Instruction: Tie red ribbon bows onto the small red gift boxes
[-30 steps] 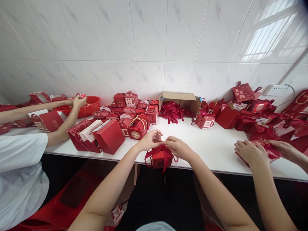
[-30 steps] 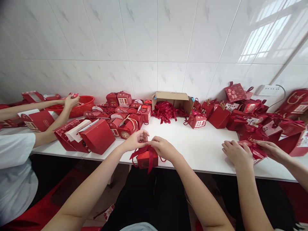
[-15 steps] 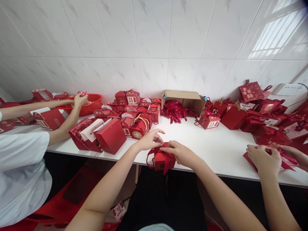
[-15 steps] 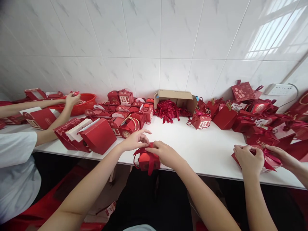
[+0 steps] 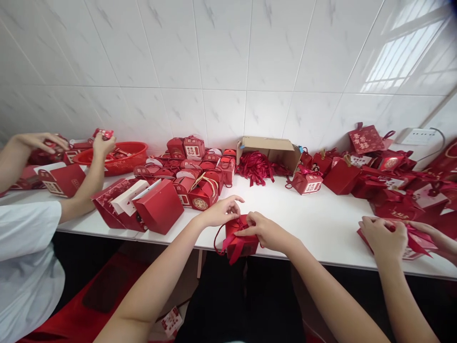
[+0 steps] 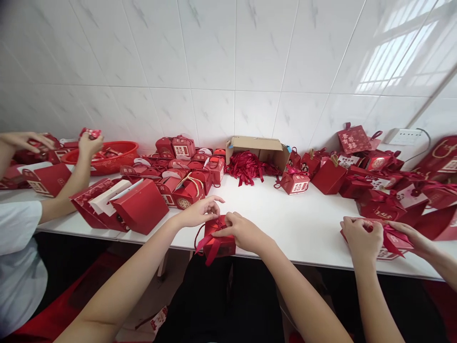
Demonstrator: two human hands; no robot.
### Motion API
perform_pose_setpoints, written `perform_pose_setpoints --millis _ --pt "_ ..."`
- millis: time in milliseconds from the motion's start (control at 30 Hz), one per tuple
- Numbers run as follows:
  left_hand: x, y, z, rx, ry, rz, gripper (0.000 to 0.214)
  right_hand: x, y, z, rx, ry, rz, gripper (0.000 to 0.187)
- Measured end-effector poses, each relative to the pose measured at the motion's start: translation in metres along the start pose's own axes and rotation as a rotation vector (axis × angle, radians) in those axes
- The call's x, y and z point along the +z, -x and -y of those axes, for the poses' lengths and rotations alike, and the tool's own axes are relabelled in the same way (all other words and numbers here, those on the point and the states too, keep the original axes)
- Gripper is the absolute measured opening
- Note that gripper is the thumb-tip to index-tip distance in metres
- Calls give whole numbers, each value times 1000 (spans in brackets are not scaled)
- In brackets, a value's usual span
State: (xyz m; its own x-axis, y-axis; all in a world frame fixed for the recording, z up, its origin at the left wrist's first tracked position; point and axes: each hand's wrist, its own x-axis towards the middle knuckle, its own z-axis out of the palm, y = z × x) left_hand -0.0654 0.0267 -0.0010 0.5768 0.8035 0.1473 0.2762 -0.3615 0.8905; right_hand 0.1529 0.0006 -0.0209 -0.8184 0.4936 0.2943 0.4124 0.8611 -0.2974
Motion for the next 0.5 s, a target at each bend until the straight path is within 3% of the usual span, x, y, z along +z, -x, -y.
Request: perform_pose_setpoints --millis 333,500 --pt "-5 5 -22 -29 -173 229 21 2 0 -3 -10 18 -26 55" --pt "-8 0 -20 -96 -253 297 11 3 -1 -8 -48 37 -19 56"
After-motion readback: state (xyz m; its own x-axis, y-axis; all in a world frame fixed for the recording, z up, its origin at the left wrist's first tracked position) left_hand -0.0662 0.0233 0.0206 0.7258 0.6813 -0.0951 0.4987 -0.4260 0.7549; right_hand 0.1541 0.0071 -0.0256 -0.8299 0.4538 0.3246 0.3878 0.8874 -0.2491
